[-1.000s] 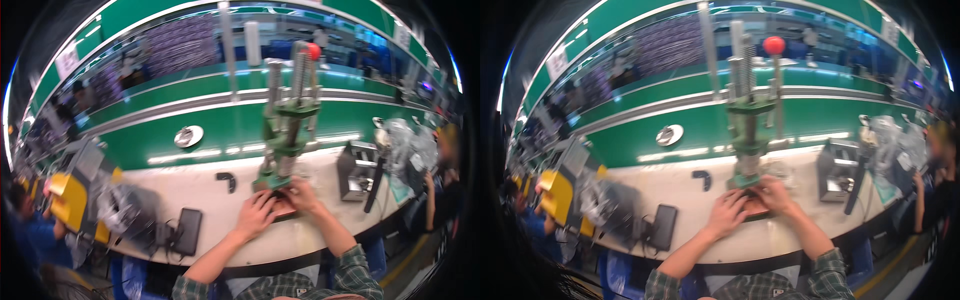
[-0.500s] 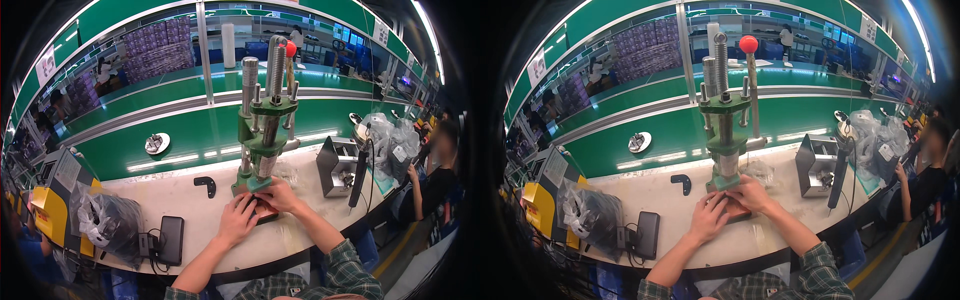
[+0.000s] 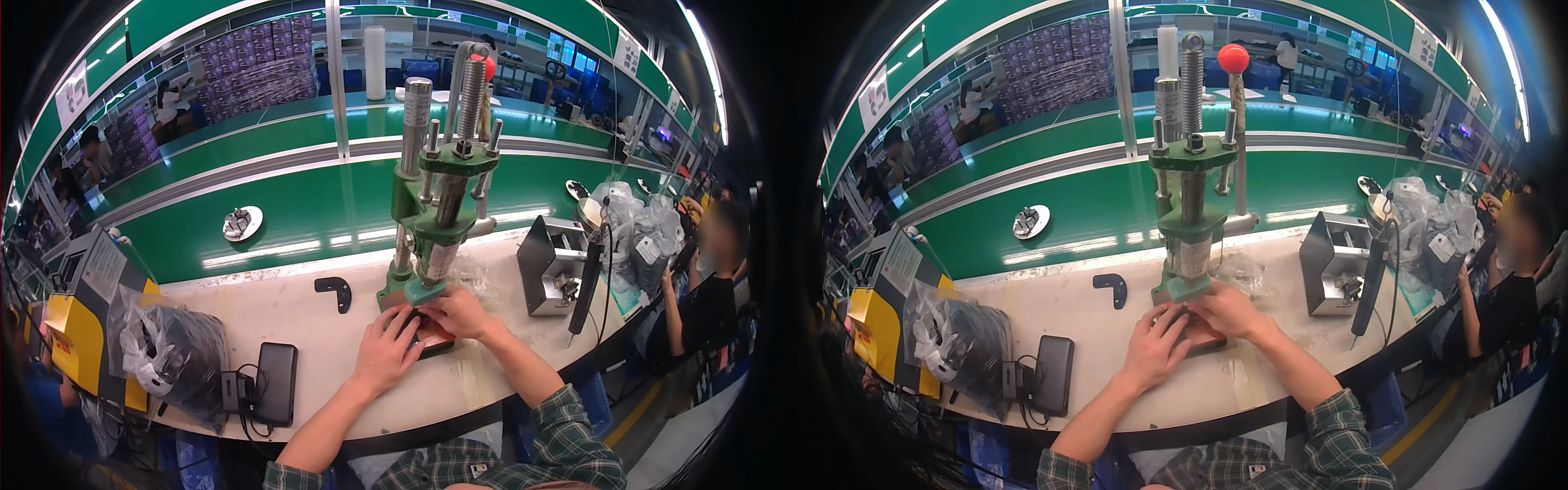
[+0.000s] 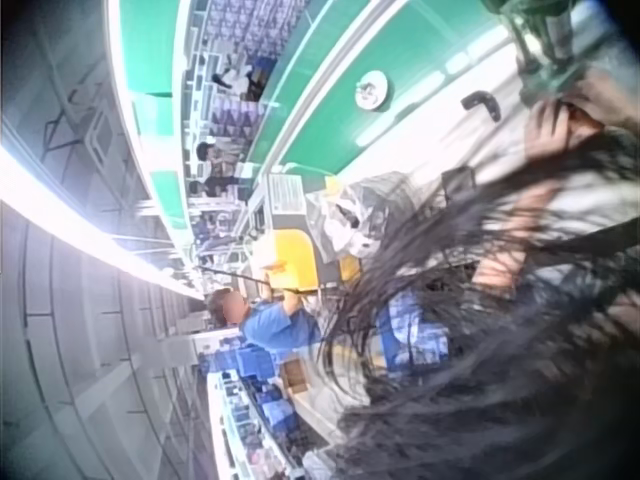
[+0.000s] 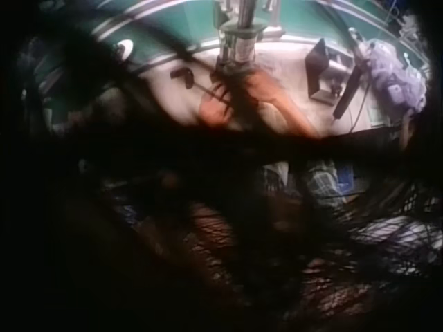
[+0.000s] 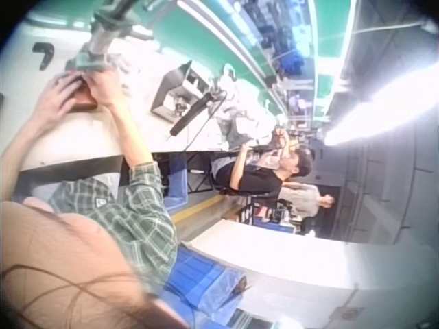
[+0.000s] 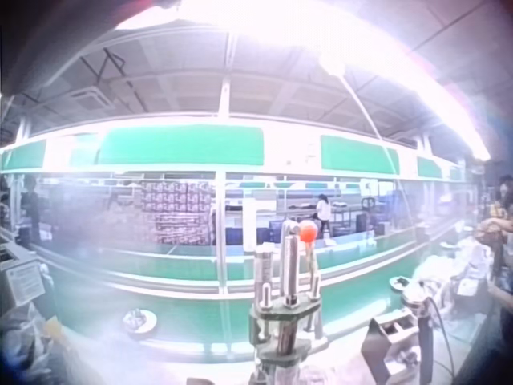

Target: The person assembles small components by hand, using a manual press and an electric screwdriver to join a plastic housing, a metal plate, and screws.

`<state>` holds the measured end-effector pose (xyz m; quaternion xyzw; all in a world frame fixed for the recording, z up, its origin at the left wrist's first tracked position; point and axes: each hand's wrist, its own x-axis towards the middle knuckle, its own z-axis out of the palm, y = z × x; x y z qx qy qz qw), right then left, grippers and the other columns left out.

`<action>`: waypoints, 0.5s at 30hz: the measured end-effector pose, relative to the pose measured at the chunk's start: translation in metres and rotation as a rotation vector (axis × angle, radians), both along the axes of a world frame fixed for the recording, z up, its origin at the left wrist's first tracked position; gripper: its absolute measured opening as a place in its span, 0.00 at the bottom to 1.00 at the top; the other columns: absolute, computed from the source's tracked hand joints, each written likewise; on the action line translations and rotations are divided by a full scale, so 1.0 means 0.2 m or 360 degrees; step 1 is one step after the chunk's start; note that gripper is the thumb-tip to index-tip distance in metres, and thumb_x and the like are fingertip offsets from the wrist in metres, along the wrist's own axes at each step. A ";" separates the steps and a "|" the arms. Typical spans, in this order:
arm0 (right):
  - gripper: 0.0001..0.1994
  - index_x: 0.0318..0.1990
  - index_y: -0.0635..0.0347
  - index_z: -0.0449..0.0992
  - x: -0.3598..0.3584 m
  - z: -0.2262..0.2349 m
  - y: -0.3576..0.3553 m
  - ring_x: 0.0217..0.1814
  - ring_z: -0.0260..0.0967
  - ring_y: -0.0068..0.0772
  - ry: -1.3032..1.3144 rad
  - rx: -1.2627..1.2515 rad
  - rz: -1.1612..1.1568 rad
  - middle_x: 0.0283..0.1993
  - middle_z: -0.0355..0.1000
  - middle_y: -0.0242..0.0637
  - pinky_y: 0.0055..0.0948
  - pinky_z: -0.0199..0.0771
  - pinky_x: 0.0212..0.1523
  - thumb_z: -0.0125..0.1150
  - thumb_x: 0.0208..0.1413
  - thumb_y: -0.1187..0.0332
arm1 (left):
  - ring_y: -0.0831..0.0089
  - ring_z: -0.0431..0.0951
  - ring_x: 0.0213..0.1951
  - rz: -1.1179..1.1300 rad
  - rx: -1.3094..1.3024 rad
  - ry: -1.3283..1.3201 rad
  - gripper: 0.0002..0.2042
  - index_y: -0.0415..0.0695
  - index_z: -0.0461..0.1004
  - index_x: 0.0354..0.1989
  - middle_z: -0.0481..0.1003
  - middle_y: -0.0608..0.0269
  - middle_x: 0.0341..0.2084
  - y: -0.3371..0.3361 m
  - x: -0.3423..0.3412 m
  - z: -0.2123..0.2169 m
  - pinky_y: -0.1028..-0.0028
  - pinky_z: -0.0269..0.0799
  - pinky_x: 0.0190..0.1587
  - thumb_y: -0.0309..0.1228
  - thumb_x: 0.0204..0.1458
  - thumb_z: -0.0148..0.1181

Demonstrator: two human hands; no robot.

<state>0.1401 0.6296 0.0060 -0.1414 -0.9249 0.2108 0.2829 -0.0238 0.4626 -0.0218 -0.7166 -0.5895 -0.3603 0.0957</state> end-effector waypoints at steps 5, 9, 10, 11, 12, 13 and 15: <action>0.09 0.46 0.51 0.87 0.01 0.02 0.02 0.45 0.81 0.54 0.0047 0.0115 0.0017 0.46 0.82 0.45 0.44 0.83 0.47 0.72 0.58 0.67 | 0.50 0.70 0.64 -0.0005 -0.0018 -0.0020 0.23 0.40 0.79 0.59 0.74 0.54 0.63 0.00 0.00 0.00 0.57 0.73 0.60 0.36 0.56 0.69; 0.09 0.48 0.53 0.85 0.05 0.02 0.06 0.50 0.80 0.54 -0.0065 0.0209 0.0130 0.48 0.80 0.48 0.45 0.82 0.47 0.67 0.62 0.66 | 0.50 0.71 0.64 -0.0007 -0.0014 -0.0003 0.24 0.40 0.79 0.59 0.74 0.54 0.63 0.00 0.00 0.01 0.58 0.73 0.59 0.36 0.55 0.70; 0.09 0.47 0.54 0.85 0.05 0.02 0.07 0.50 0.80 0.53 -0.0092 0.0279 0.0147 0.47 0.80 0.47 0.45 0.83 0.46 0.67 0.60 0.67 | 0.51 0.71 0.64 -0.0014 -0.0019 0.0003 0.24 0.40 0.79 0.59 0.74 0.54 0.63 0.00 0.00 0.01 0.58 0.74 0.59 0.36 0.55 0.70; 0.09 0.47 0.54 0.85 0.06 0.02 0.07 0.50 0.80 0.53 -0.0092 0.0280 0.0145 0.47 0.80 0.47 0.45 0.83 0.46 0.67 0.60 0.67 | 0.51 0.71 0.64 -0.0016 -0.0018 0.0003 0.24 0.40 0.79 0.59 0.74 0.54 0.63 0.01 0.00 0.00 0.58 0.74 0.59 0.36 0.55 0.70; 0.09 0.46 0.55 0.85 0.05 0.03 0.08 0.50 0.80 0.52 -0.0099 0.0380 0.0200 0.48 0.81 0.46 0.45 0.83 0.46 0.67 0.60 0.68 | 0.51 0.71 0.64 -0.0013 -0.0022 0.0008 0.24 0.40 0.78 0.60 0.74 0.54 0.63 0.01 -0.01 0.00 0.58 0.74 0.59 0.36 0.55 0.70; 0.08 0.45 0.55 0.85 0.04 0.04 0.08 0.51 0.80 0.51 -0.0106 0.0480 0.0255 0.48 0.81 0.46 0.45 0.84 0.46 0.66 0.59 0.69 | 0.51 0.71 0.64 -0.0010 -0.0027 0.0013 0.24 0.41 0.78 0.60 0.74 0.54 0.63 0.01 -0.01 -0.01 0.58 0.74 0.58 0.37 0.55 0.70; 0.09 0.45 0.55 0.85 0.04 0.06 0.05 0.51 0.80 0.51 -0.0178 0.0504 0.0234 0.48 0.81 0.45 0.45 0.84 0.47 0.65 0.59 0.69 | 0.51 0.71 0.64 -0.0004 -0.0031 0.0016 0.24 0.41 0.78 0.60 0.74 0.54 0.63 0.00 -0.01 0.00 0.58 0.74 0.58 0.37 0.55 0.70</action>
